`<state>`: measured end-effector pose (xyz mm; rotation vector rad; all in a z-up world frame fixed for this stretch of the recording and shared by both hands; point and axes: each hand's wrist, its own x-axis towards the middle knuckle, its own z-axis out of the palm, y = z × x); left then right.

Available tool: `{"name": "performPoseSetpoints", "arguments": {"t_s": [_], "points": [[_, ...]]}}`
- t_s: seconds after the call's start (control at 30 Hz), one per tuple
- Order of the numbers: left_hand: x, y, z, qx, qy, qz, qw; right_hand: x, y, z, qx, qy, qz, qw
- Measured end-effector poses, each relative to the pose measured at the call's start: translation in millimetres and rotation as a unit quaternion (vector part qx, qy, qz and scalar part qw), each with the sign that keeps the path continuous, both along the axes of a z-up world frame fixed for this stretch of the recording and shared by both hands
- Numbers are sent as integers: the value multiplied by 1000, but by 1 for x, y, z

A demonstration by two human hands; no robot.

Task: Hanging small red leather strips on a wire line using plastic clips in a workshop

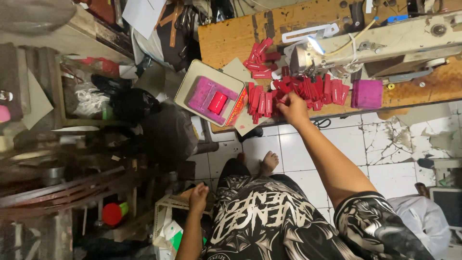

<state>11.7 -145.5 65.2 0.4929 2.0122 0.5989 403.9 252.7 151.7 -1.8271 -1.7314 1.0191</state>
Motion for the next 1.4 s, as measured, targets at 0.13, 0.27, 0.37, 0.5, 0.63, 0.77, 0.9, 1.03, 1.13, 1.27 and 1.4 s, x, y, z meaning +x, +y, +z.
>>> {"name": "performPoseSetpoints", "arguments": {"t_s": [0.13,0.27,0.37,0.5,0.63,0.77,0.9,1.03,1.13,1.27,1.4], "points": [[15,55,22,160,-85,-72,981,9,-15,15,-17,92,-69,993],[61,133,123,202,-125,-175,955,-4,-41,87,9,321,-135,937],[104,189,232,231,-172,-223,931,-12,-62,148,-8,432,-172,885],[131,241,322,412,-136,-319,843,-11,-84,186,48,535,-99,838],[142,276,374,511,-121,-343,779,-30,-110,234,115,492,-22,862],[135,298,372,516,-154,-364,760,-61,-130,259,149,459,-21,875],[125,300,366,482,-236,-310,785,-89,-139,278,157,558,-104,808],[117,297,363,467,-274,-287,790,-119,-138,265,187,561,-152,792],[104,300,365,462,-266,-290,795,-128,-135,252,203,526,-178,806],[81,324,376,520,-216,-297,771,-131,-126,264,198,451,-179,851],[64,348,404,574,-140,-356,725,-124,-108,240,258,318,-127,903]]}}
